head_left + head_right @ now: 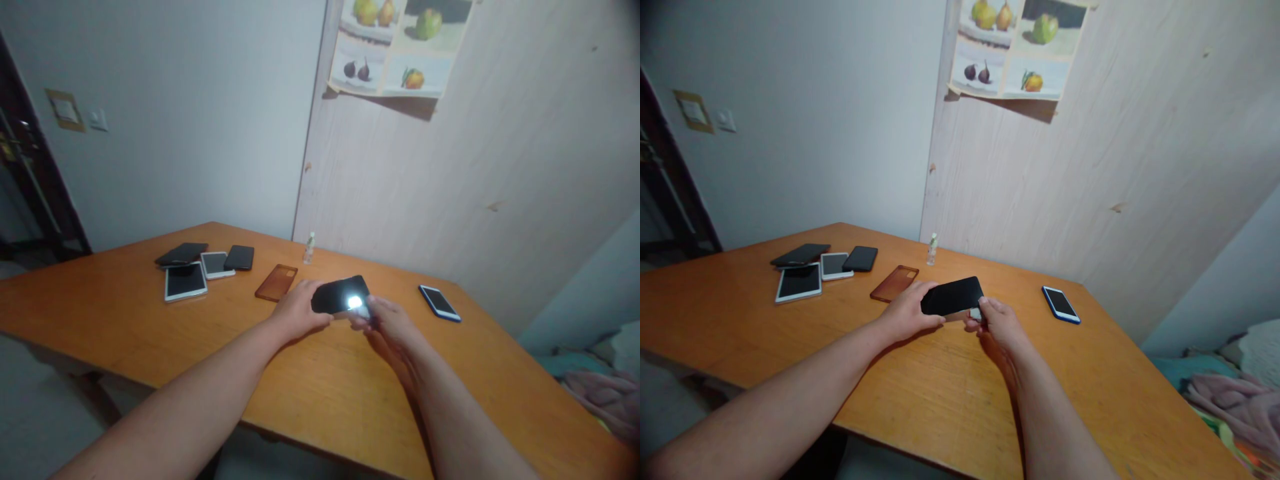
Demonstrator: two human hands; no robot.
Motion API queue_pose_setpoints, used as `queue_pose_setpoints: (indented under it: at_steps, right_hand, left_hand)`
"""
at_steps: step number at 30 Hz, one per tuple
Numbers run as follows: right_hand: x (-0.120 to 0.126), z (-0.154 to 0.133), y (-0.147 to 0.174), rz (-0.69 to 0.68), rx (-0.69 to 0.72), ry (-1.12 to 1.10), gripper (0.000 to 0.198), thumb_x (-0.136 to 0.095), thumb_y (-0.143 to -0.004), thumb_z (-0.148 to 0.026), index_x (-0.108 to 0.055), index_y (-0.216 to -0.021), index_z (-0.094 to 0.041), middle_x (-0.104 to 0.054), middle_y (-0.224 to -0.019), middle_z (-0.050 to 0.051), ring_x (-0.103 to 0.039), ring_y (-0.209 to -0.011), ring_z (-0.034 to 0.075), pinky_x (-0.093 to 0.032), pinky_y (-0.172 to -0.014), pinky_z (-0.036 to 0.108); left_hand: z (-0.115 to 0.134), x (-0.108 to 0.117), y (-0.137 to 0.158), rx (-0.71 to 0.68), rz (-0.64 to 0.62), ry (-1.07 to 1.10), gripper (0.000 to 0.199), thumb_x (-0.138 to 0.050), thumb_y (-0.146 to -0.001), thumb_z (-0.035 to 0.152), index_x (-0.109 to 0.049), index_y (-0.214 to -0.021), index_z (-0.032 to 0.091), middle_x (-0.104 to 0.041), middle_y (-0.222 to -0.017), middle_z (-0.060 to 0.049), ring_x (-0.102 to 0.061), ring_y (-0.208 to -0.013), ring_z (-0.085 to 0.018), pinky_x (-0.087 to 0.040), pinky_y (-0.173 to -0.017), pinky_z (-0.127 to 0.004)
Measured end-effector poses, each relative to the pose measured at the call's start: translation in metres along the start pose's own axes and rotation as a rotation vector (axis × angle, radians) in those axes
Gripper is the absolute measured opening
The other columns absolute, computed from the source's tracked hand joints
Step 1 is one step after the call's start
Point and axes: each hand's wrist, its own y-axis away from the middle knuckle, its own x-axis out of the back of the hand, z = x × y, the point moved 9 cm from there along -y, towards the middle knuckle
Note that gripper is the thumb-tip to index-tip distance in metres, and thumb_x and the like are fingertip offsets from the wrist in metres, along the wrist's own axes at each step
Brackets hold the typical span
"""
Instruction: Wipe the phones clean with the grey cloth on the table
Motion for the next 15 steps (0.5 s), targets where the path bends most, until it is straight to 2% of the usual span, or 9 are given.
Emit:
queue_pose_setpoints:
  at_steps: [3, 6, 11, 15]
  right_hand:
    - [0.005, -0.005, 0.001, 0.068, 0.025, 0.006, 0.038, -0.063, -0.08, -0.055, -0.054, -0.07, -0.02, -0.055, -0.056, 0.001, -0.048, -0.05, 0.013, -0.029, -0.047, 0.026]
    - [0.021, -0.009, -0.001, 0.193, 0.049, 0.065, 0.033, -0.064, -0.079, -0.05, -0.05, -0.068, -0.021, -0.05, -0.052, -0.001, -0.039, -0.045, 0.011, -0.023, -0.043, 0.025]
    - [0.041, -0.004, -0.004, 0.315, 0.042, 0.099, 0.014, -0.062, -0.073, -0.032, -0.055, -0.073, -0.02, -0.06, -0.063, 0.001, -0.05, -0.053, 0.012, -0.027, -0.044, 0.022]
    - [0.041, -0.002, -0.004, 0.325, 0.031, 0.127, 0.012, -0.062, -0.071, -0.03, -0.057, -0.072, -0.019, -0.063, -0.063, 0.002, -0.051, -0.053, 0.012, -0.03, -0.045, 0.022]
  left_hand:
    - [-0.008, 0.001, -0.001, 0.075, -0.01, -0.053, 0.065, -0.081, -0.065, 0.045, -0.061, -0.124, 0.023, -0.064, -0.117, -0.009, -0.061, -0.104, -0.03, -0.047, -0.089, -0.038]
    - [-0.011, -0.001, -0.001, 0.099, -0.037, -0.155, 0.062, -0.079, -0.065, 0.05, -0.064, -0.118, 0.023, -0.066, -0.114, -0.009, -0.062, -0.103, -0.031, -0.048, -0.084, -0.038]
    - [-0.011, -0.006, 0.0, 0.107, -0.108, -0.327, 0.061, -0.076, -0.064, 0.056, -0.065, -0.114, 0.025, -0.068, -0.111, -0.007, -0.06, -0.105, -0.031, -0.049, -0.085, -0.039]
    - [-0.011, -0.012, 0.001, 0.113, -0.18, -0.393, 0.062, -0.074, -0.063, 0.06, -0.066, -0.113, 0.024, -0.069, -0.109, -0.008, -0.059, -0.105, -0.032, -0.049, -0.086, -0.04]
